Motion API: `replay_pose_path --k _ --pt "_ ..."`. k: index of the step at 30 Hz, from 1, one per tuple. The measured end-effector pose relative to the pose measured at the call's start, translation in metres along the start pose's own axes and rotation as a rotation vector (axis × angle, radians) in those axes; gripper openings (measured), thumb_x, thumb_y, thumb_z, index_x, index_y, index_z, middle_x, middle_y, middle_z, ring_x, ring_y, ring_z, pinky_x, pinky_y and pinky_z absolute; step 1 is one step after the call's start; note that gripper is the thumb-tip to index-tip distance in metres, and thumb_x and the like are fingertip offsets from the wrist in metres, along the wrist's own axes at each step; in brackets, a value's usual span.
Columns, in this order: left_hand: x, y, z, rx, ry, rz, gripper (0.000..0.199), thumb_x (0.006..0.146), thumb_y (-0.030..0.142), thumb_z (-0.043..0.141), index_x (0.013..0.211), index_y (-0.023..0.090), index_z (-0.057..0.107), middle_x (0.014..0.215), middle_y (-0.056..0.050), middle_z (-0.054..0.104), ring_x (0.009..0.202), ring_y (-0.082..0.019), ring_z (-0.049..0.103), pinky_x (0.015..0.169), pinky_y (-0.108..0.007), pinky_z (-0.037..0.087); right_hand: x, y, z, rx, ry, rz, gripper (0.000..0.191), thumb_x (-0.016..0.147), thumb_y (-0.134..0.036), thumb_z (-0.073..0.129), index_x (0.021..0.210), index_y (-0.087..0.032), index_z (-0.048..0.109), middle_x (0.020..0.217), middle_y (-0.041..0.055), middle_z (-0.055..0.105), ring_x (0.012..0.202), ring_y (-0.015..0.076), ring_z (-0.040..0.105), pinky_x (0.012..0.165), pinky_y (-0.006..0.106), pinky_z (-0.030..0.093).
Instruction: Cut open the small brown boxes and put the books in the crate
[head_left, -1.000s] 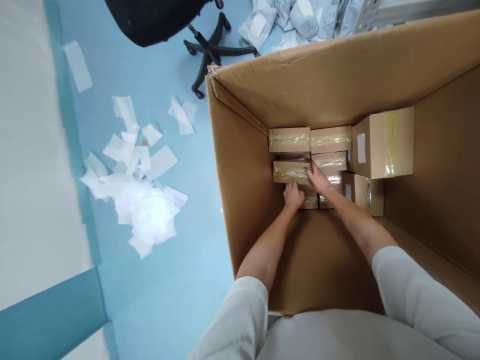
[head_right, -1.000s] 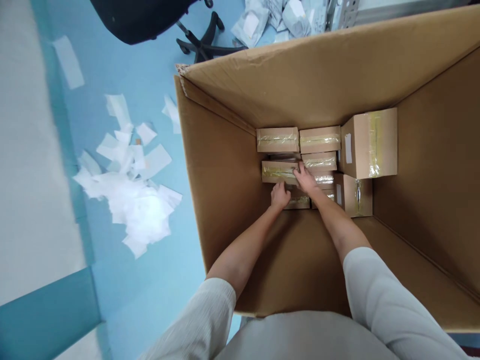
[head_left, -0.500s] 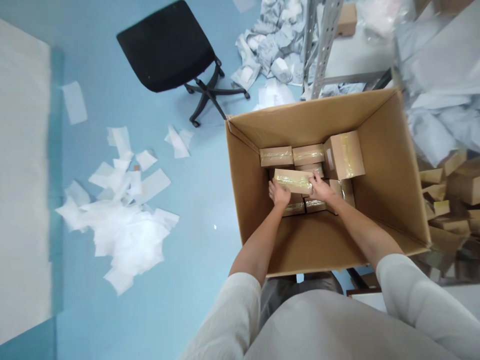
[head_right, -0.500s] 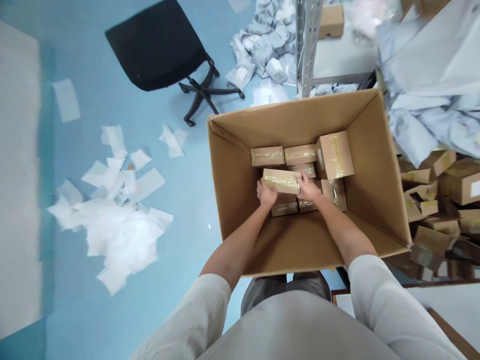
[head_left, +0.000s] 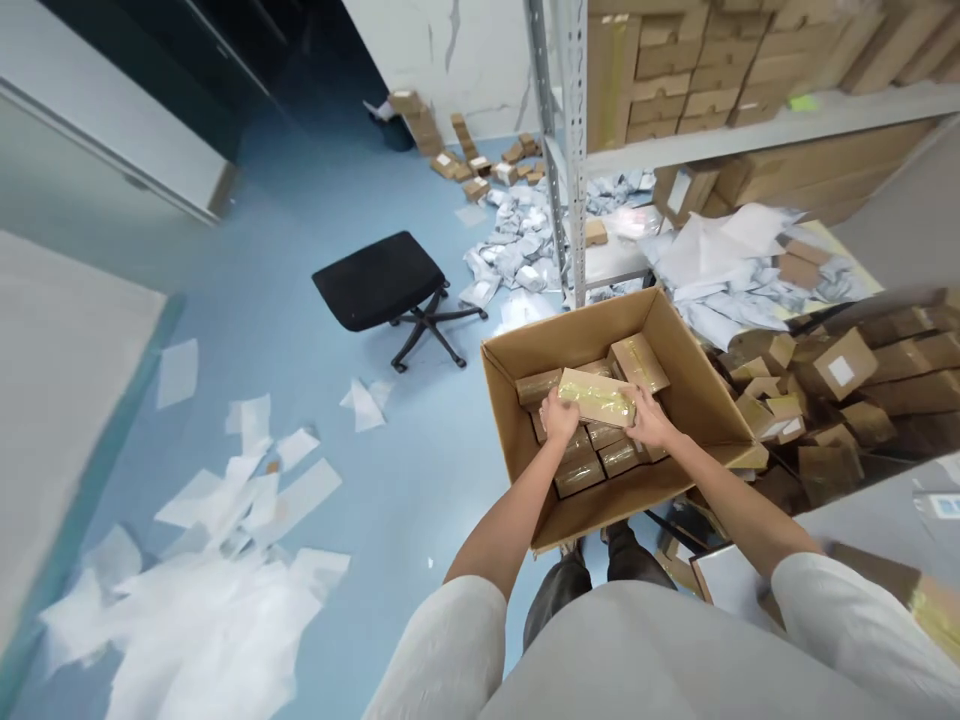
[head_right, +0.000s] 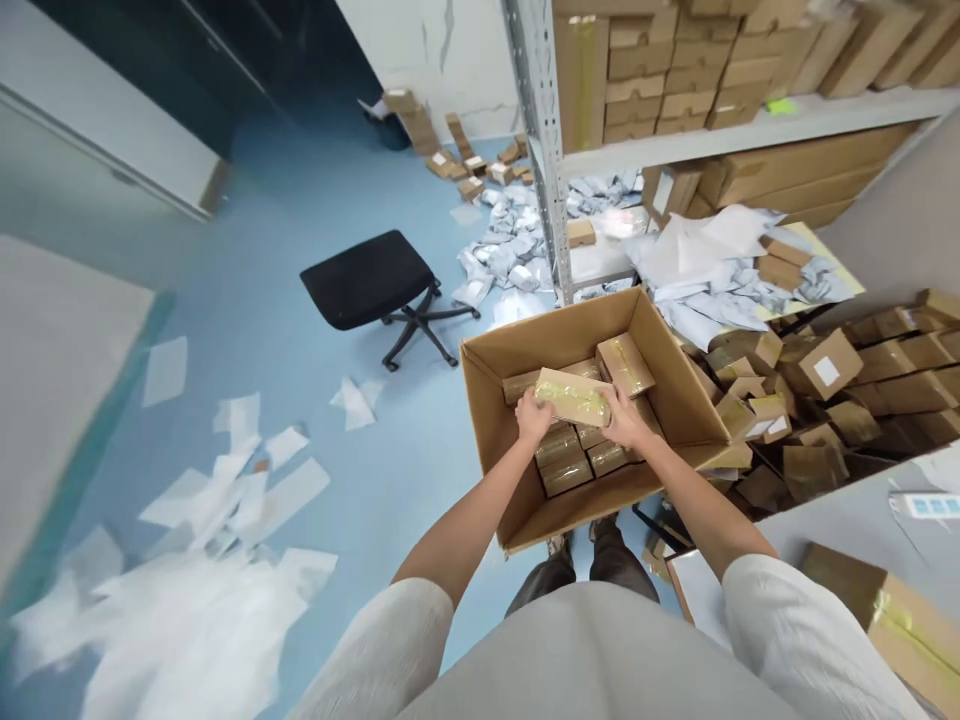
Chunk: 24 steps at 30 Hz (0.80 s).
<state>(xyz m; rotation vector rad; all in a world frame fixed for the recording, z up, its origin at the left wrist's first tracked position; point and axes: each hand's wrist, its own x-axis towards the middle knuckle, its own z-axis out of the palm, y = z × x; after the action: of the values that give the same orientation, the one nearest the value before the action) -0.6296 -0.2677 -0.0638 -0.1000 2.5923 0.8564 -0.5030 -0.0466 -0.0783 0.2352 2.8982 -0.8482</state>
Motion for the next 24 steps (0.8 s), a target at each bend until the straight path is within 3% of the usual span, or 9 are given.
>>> replay_pose_path --k 3,6,11,18,24 --pt "-0.019 0.015 -0.026 0.026 -0.009 0.123 0.066 0.093 0.033 0.062 0.158 0.03 0.052 0.151 -0.011 0.066 0.145 -0.031 0.058 0.121 -0.044 0.047 -0.031 -0.026 -0.019 0.091 0.077 0.096 0.101 0.08 -0.037 0.075 0.171 -0.033 0.031 0.174 0.0188 0.029 0.159 0.0437 0.039 0.12 0.068 0.043" --pt "-0.041 0.028 -0.048 0.03 -0.022 0.244 0.069 0.094 0.032 0.061 0.162 0.03 0.05 0.147 -0.011 0.066 0.142 -0.033 0.059 0.121 -0.044 0.047 -0.066 -0.048 -0.035 0.15 0.217 0.154 0.097 0.088 -0.042 0.065 0.175 -0.03 0.024 0.178 0.0214 0.026 0.163 0.0455 0.031 0.118 0.077 0.039" --pt "-0.081 0.05 -0.065 0.009 -0.052 0.424 0.077 0.096 0.033 0.061 0.17 0.035 0.04 0.149 -0.009 0.063 0.141 -0.033 0.058 0.122 -0.043 0.045 -0.128 -0.076 -0.056 0.095 0.456 0.241 0.095 0.093 -0.041 0.057 0.178 -0.029 0.015 0.182 0.019 0.023 0.167 0.0439 0.025 0.122 0.079 0.033" --pt "-0.156 0.089 -0.057 0.055 -0.129 0.668 0.07 0.101 0.036 0.058 0.169 0.038 0.042 0.152 -0.008 0.059 0.142 -0.034 0.054 0.122 -0.046 0.044 -0.225 -0.088 -0.073 0.096 0.663 0.38 0.091 0.1 -0.049 0.054 0.179 -0.027 0.014 0.182 0.0167 0.025 0.169 0.0397 0.023 0.129 0.071 0.028" --pt "-0.235 0.104 -0.03 0.094 -0.185 0.765 0.067 0.101 0.041 0.058 0.166 0.035 0.044 0.156 -0.01 0.056 0.149 -0.035 0.047 0.125 -0.049 0.041 -0.311 -0.087 -0.061 0.089 0.781 0.505 0.086 0.104 -0.059 0.05 0.177 -0.027 0.018 0.181 0.0182 0.026 0.167 0.0407 0.026 0.129 0.07 0.031"
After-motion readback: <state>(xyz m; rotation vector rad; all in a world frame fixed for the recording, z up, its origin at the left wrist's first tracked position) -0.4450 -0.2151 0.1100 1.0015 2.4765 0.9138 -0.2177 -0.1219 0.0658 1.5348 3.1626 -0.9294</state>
